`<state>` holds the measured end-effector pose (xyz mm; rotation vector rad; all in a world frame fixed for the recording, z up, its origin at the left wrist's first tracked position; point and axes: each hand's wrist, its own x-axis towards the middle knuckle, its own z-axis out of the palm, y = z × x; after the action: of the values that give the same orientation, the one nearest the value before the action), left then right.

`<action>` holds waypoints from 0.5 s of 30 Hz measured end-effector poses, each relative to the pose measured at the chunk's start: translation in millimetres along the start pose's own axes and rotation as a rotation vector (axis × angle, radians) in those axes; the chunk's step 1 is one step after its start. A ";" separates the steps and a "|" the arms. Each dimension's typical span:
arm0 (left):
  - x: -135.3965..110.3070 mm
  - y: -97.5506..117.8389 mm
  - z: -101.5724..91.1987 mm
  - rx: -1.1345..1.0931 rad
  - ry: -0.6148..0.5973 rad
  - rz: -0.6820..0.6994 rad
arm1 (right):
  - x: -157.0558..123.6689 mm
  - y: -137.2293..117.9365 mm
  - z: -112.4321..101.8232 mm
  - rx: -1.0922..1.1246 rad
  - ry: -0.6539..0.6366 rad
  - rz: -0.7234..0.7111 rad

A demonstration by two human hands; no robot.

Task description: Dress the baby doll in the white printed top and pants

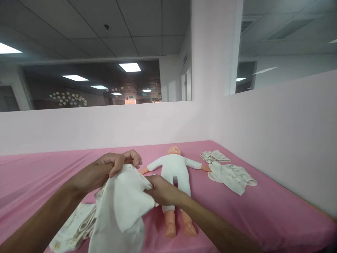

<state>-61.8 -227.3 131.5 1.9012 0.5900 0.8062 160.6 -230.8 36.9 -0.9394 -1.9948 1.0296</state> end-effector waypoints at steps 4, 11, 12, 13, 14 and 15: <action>-11.9 -9.8 -6.0 0.177 0.148 -0.114 | 2.0 -2.3 -10.2 -0.047 0.092 -0.124; -8.4 -58.8 28.7 0.125 0.098 -0.150 | -5.8 -30.0 -8.9 -0.218 0.286 -0.072; -8.3 -59.9 37.9 0.088 0.066 -0.161 | -8.2 -32.7 -5.7 -0.262 0.286 -0.054; -8.6 -58.8 47.0 0.071 0.052 -0.173 | -10.6 -34.6 -3.0 -0.300 0.285 -0.040; -9.4 -56.1 55.5 0.072 0.053 -0.188 | -13.0 -35.6 -1.1 -0.327 0.286 -0.032; -10.5 -52.3 63.2 0.082 0.059 -0.208 | -15.0 -36.1 -0.4 -0.342 0.290 -0.028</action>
<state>-25.0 -248.9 60.7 1.8573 0.8538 0.7138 158.2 -258.4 64.4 -1.1635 -1.9595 0.5069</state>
